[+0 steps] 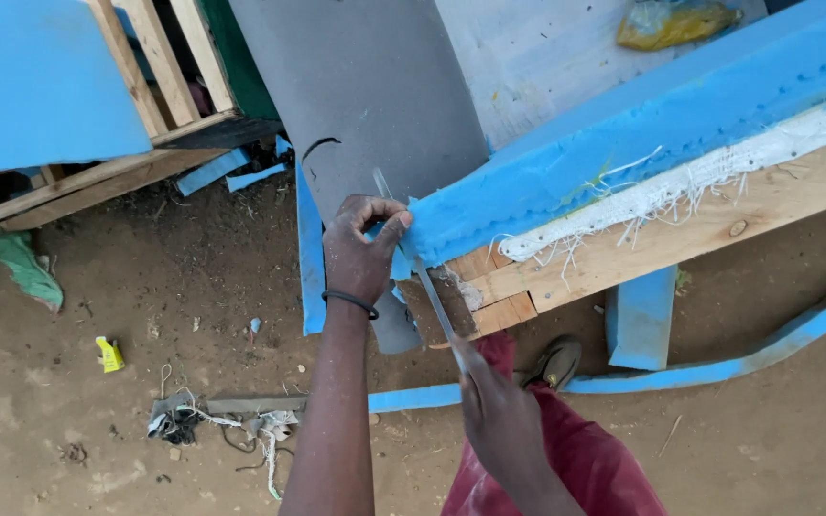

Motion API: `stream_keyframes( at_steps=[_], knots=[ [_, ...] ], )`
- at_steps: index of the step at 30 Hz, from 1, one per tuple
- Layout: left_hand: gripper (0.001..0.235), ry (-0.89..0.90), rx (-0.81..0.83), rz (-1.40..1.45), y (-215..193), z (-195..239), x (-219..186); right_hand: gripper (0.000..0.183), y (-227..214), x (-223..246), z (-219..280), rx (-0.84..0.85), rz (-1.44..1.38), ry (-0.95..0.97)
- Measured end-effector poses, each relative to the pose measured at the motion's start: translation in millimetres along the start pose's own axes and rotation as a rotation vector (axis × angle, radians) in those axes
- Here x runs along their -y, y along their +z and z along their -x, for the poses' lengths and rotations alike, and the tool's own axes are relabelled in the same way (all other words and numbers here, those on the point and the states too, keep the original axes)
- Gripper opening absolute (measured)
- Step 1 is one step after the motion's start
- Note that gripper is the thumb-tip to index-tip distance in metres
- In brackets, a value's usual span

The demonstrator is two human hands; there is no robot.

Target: The person measures and marks a large piece of dark gray foam using a tape measure and a knife. They then use a hand saw to cut a strip of blue foam attached to a wooden frame, removing the excess material.

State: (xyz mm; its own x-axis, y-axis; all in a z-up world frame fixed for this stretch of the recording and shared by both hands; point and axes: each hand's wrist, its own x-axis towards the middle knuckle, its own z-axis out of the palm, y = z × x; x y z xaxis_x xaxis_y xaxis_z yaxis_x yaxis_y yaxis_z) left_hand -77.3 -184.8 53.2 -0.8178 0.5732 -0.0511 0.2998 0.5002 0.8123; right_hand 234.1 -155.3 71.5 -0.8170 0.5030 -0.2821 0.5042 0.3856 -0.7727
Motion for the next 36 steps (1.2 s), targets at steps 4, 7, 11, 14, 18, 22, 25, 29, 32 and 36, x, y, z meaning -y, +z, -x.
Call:
stream_keyframes(
  at_steps=[4,7,11,14,18,22,25,29,32,36],
  knots=[
    [0.027,0.020,-0.021,0.050,-1,7,14,0.060,11,-36,51,0.095,0.055,0.086],
    [0.045,0.038,-0.070,0.003,-4,20,35,0.058,18,-52,61,0.091,0.044,0.058],
    [0.054,-0.097,-0.084,-0.036,-2,25,34,0.065,14,-54,57,0.131,-0.084,0.138],
    [0.041,-0.116,-0.097,-0.036,8,26,53,0.070,10,-42,34,0.217,-0.112,0.174],
    [0.023,-0.084,-0.130,-0.100,17,15,71,0.069,4,-27,22,0.200,-0.131,0.139],
    [0.011,-0.089,-0.135,-0.110,15,18,66,0.067,1,-36,34,0.136,-0.149,0.121],
    [0.008,-0.109,-0.142,-0.088,18,17,65,0.064,-5,-45,34,0.104,-0.170,0.064],
    [0.009,-0.026,-0.162,-0.104,19,14,79,0.064,-4,-53,34,0.105,-0.147,-0.004],
    [0.007,0.004,-0.153,-0.068,16,17,76,0.066,-2,-44,36,0.139,-0.111,0.054],
    [0.009,0.002,-0.130,-0.029,14,14,74,0.064,19,-37,29,0.060,-0.077,0.048]
  ],
)
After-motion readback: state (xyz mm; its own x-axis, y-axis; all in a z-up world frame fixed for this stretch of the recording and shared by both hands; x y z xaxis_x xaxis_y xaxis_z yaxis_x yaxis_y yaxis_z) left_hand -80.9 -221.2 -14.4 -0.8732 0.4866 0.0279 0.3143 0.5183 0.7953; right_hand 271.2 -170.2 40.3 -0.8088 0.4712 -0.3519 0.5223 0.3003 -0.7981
